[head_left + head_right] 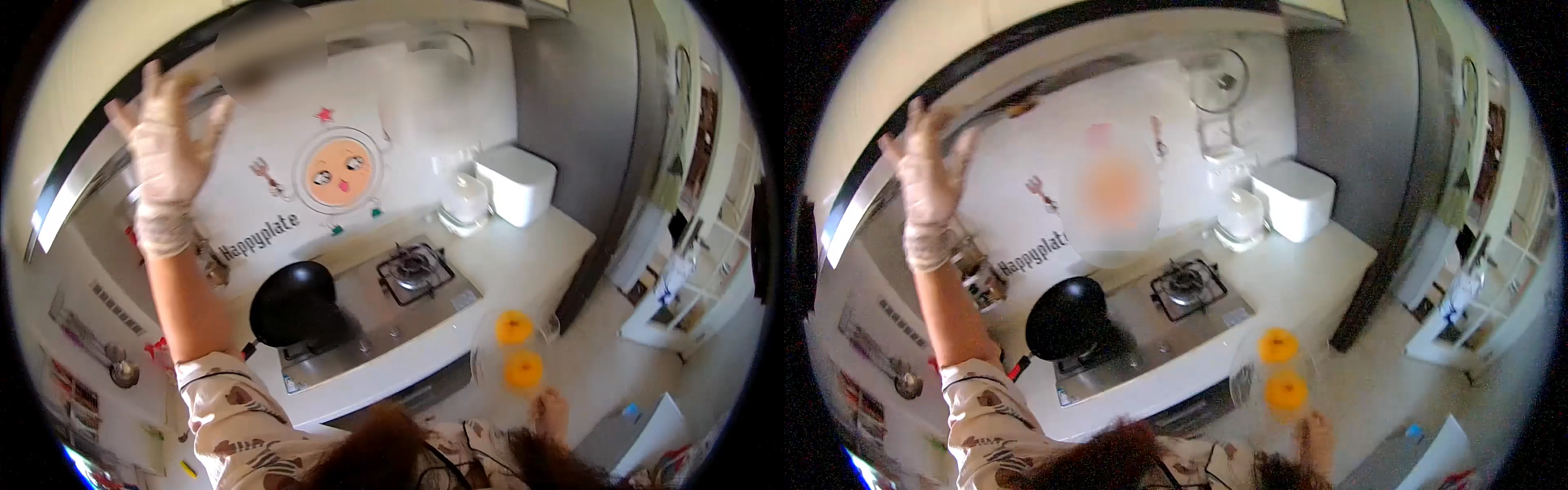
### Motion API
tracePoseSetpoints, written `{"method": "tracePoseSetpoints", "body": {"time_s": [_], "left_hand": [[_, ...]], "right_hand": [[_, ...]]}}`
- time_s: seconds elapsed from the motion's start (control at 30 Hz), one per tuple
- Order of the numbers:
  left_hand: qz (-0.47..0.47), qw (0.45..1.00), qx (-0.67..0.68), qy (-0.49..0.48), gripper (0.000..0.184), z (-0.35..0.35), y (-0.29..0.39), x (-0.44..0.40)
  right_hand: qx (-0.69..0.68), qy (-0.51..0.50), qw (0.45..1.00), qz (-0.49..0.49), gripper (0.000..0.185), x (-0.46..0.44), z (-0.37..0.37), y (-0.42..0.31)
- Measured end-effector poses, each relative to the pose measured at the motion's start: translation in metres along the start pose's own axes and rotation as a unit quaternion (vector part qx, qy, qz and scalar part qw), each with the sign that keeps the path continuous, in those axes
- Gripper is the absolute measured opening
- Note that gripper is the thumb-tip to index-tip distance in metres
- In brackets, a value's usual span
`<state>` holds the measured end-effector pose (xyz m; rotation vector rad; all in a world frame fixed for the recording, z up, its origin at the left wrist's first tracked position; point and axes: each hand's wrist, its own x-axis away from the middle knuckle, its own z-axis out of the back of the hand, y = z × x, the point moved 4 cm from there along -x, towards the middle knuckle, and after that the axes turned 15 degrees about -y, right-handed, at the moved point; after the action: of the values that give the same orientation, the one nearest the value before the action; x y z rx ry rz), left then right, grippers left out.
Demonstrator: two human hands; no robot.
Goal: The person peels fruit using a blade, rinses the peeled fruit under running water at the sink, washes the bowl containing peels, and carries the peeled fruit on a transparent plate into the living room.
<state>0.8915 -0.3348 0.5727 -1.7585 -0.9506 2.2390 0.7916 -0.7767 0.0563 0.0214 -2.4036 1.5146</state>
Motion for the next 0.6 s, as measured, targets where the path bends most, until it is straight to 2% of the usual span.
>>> {"method": "tracePoseSetpoints", "body": {"time_s": [0.07, 0.1, 0.17, 0.2, 0.23, 0.27, 0.3, 0.33, 0.37, 0.4, 0.43, 0.47, 0.5, 0.53, 0.57, 0.6], "left_hand": [[0.011, 1.0, 0.017, 0.018, 0.038, 0.007, 0.016, 0.005], [-0.005, 0.991, 0.117, 0.06, 0.035, 0.019, 0.039, 0.008], [0.003, 0.968, 0.232, 0.097, 0.03, 0.037, 0.086, 0.028], [0.033, 0.947, 0.306, 0.092, 0.029, 0.039, 0.121, 0.031], [0.063, 0.918, 0.379, 0.094, 0.028, 0.041, 0.156, 0.034], [0.108, 0.852, 0.503, 0.096, 0.027, 0.039, 0.208, 0.038], [0.135, 0.803, 0.58, -0.017, 0.027, 0.023, 0.255, 0.046], [0.158, 0.737, 0.643, -0.138, 0.028, 0.008, 0.302, 0.057], [0.238, 0.63, 0.682, -0.285, 0.029, 0.008, 0.368, 0.057], [0.217, 0.521, 0.744, -0.357, 0.034, -0.001, 0.428, 0.059], [0.246, 0.377, 0.771, -0.451, 0.045, -0.016, 0.485, 0.078], [0.205, 0.271, 0.782, -0.523, 0.052, -0.033, 0.54, 0.098], [0.175, 0.19, 0.765, -0.59, 0.058, -0.036, 0.587, 0.11], [0.14, 0.075, 0.783, -0.601, 0.061, -0.027, 0.626, 0.11], [0.118, -0.065, 0.79, -0.598, 0.06, -0.015, 0.658, 0.107], [0.108, -0.155, 0.788, -0.586, 0.059, -0.007, 0.683, 0.102]], "right_hand": [[-0.038, -0.026, 0.999, 0.019, 0.019, -0.019, 0.016, -0.008], [-0.037, -0.053, 0.998, 0.024, 0.019, -0.027, 0.022, -0.02], [-0.002, -0.08, 0.997, 0.021, 0.021, -0.044, 0.043, -0.038], [0.032, -0.087, 0.996, 0.006, 0.022, -0.058, 0.061, -0.046], [0.053, -0.075, 0.996, -0.013, 0.023, -0.065, 0.074, -0.057], [0.074, -0.068, 0.995, -0.03, 0.024, -0.078, 0.088, -0.069], [0.055, -0.08, 0.995, -0.014, 0.026, -0.091, 0.106, -0.08], [0.035, -0.088, 0.996, -0.002, 0.028, -0.097, 0.122, -0.091], [0.078, -0.092, 0.993, -0.012, 0.028, -0.105, 0.141, -0.106], [0.123, -0.101, 0.987, -0.024, 0.03, -0.113, 0.16, -0.12], [0.142, -0.107, 0.984, -0.027, 0.03, -0.116, 0.172, -0.139], [0.162, -0.115, 0.98, -0.026, 0.03, -0.12, 0.185, -0.157], [0.157, -0.125, 0.979, -0.034, 0.03, -0.128, 0.205, -0.172], [0.15, -0.137, 0.978, -0.041, 0.03, -0.135, 0.223, -0.183], [0.142, -0.149, 0.978, -0.046, 0.03, -0.142, 0.239, -0.192], [0.134, -0.144, 0.979, -0.05, 0.03, -0.147, 0.254, -0.202]]}}
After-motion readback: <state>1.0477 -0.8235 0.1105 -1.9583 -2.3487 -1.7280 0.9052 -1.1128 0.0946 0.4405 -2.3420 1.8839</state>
